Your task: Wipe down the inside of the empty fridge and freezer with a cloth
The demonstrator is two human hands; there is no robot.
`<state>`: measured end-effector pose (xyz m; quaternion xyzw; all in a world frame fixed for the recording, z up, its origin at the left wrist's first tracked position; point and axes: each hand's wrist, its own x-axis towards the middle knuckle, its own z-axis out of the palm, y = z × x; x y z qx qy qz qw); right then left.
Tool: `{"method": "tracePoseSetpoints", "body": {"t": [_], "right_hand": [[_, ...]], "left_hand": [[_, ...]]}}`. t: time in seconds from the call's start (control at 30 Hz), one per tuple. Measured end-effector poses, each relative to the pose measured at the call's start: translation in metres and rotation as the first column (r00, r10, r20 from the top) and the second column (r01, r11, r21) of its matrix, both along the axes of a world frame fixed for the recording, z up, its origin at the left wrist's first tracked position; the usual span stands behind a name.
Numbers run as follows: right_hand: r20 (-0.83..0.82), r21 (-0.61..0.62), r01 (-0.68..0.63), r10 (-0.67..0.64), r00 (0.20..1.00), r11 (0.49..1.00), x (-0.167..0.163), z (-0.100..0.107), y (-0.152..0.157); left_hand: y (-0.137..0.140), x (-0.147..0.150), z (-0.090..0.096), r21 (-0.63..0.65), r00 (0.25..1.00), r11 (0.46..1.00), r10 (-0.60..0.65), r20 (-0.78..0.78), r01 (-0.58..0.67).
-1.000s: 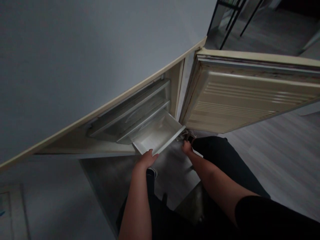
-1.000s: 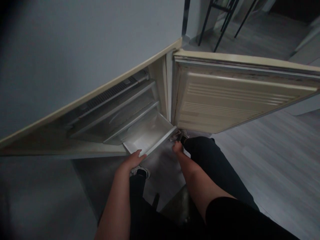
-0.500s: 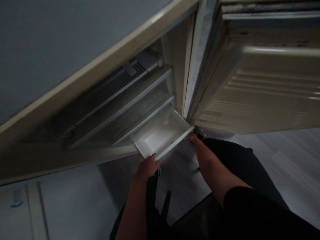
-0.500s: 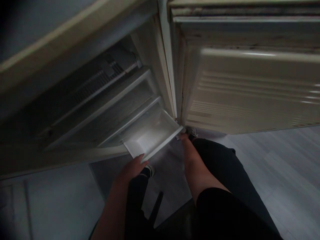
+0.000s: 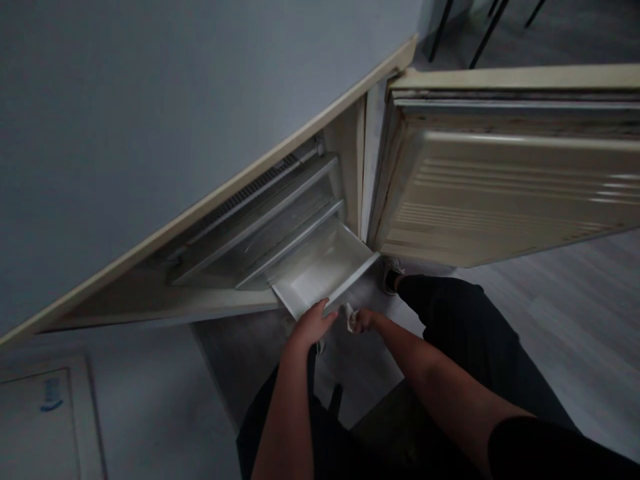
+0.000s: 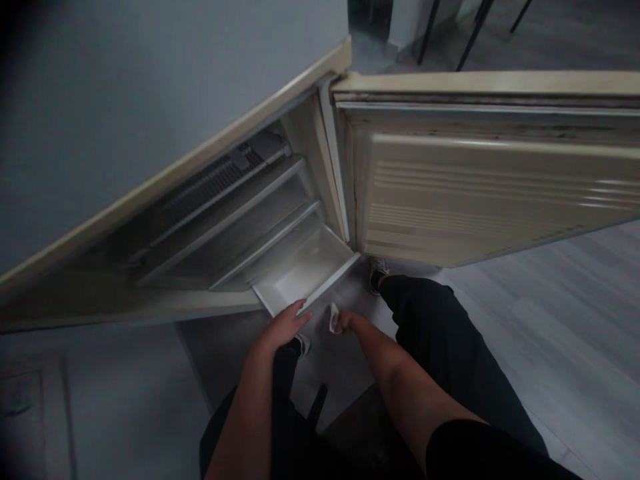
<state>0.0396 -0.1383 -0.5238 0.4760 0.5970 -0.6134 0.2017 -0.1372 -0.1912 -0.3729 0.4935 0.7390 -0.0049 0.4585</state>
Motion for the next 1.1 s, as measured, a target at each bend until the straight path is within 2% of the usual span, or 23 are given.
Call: {"method": "tracePoseSetpoints", "body": {"t": [0.07, 0.13, 0.23, 0.33, 0.43, 0.5, 0.57, 0.67, 0.73, 0.77, 0.8, 0.83, 0.87, 0.93, 0.97, 1.0, 1.03, 1.1], "right_hand": [[-0.027, -0.086, -0.125, 0.123, 0.992, 0.988, -0.010, 0.023, -0.021], [-0.079, -0.071, -0.179, 0.173, 0.982, 0.981, -0.016, 0.048, -0.035], [-0.119, 0.162, -0.205, 0.225, 0.967, 0.965, -0.011, 0.091, -0.043], [-0.117, 0.452, -0.184, 0.263, 0.958, 0.873, 0.012, 0.135, -0.037], [-0.137, 0.592, -0.133, 0.261, 0.956, 0.795, 0.042, 0.175, -0.024], [-0.167, 0.644, -0.089, 0.253, 0.953, 0.760, 0.061, 0.195, -0.014], [-0.227, 0.669, -0.003, 0.208, 0.951, 0.743, 0.076, 0.205, -0.004], [-0.290, 0.682, 0.164, 0.058, 0.955, 0.713, 0.087, 0.203, 0.011], [-0.269, 0.744, 0.240, -0.049, 0.962, 0.624, 0.083, 0.194, 0.017], [-0.271, 0.775, 0.266, -0.079, 0.959, 0.573, 0.077, 0.189, 0.018], [-0.294, 0.787, 0.293, -0.087, 0.952, 0.544, 0.069, 0.184, 0.017], [-0.341, 0.763, 0.325, -0.080, 0.937, 0.558, 0.059, 0.178, 0.014], [-0.406, 0.692, 0.366, -0.084, 0.910, 0.622, 0.047, 0.173, 0.010], [-0.524, 0.414, 0.452, -0.199, 0.828, 0.790, 0.023, 0.162, -0.002], [-0.548, 0.248, 0.492, -0.298, 0.782, 0.834, 0.012, 0.157, -0.009], [-0.545, 0.099, 0.533, -0.403, 0.736, 0.840, 0.003, 0.152, -0.016], [-0.526, -0.021, 0.571, -0.495, 0.692, 0.821, -0.004, 0.148, -0.022], [-0.490, -0.164, 0.621, -0.610, 0.623, 0.767, -0.014, 0.141, -0.033]], "left_hand": [[-0.001, 0.009, 0.004, 0.023, 0.995, 0.995, -0.101, -0.001, 0.101], [-0.001, 0.017, 0.009, 0.015, 0.980, 0.980, -0.198, 0.018, 0.198], [0.000, 0.022, 0.017, -0.042, 0.962, 0.962, -0.267, 0.047, 0.269], [0.005, 0.023, 0.025, -0.019, 0.932, 0.940, -0.334, 0.140, 0.340], [0.011, 0.029, 0.031, 0.064, 0.885, 0.920, -0.389, 0.257, 0.386], [0.013, 0.036, 0.032, 0.122, 0.878, 0.919, -0.393, 0.274, 0.374], [0.016, 0.042, 0.033, 0.183, 0.894, 0.925, -0.371, 0.252, 0.333], [0.019, 0.048, 0.036, 0.260, 0.938, 0.936, -0.291, 0.191, 0.237], [0.021, 0.049, 0.040, 0.285, 0.970, 0.944, -0.208, 0.128, 0.165], [0.021, 0.050, 0.042, 0.289, 0.982, 0.948, -0.166, 0.093, 0.133], [0.022, 0.050, 0.045, 0.289, 0.990, 0.951, -0.130, 0.061, 0.107], [0.022, 0.050, 0.048, 0.289, 0.994, 0.953, -0.102, 0.028, 0.090], [0.022, 0.050, 0.052, 0.292, 0.997, 0.953, -0.079, -0.011, 0.079], [0.021, 0.049, 0.057, 0.297, 0.995, 0.952, -0.052, -0.091, 0.077], [0.021, 0.048, 0.060, 0.294, 0.991, 0.952, -0.050, -0.125, 0.085], [0.020, 0.048, 0.061, 0.289, 0.987, 0.953, -0.055, -0.150, 0.097], [0.020, 0.047, 0.063, 0.279, 0.984, 0.954, -0.067, -0.164, 0.111], [0.019, 0.046, 0.064, 0.264, 0.980, 0.954, -0.097, -0.171, 0.141]]}}
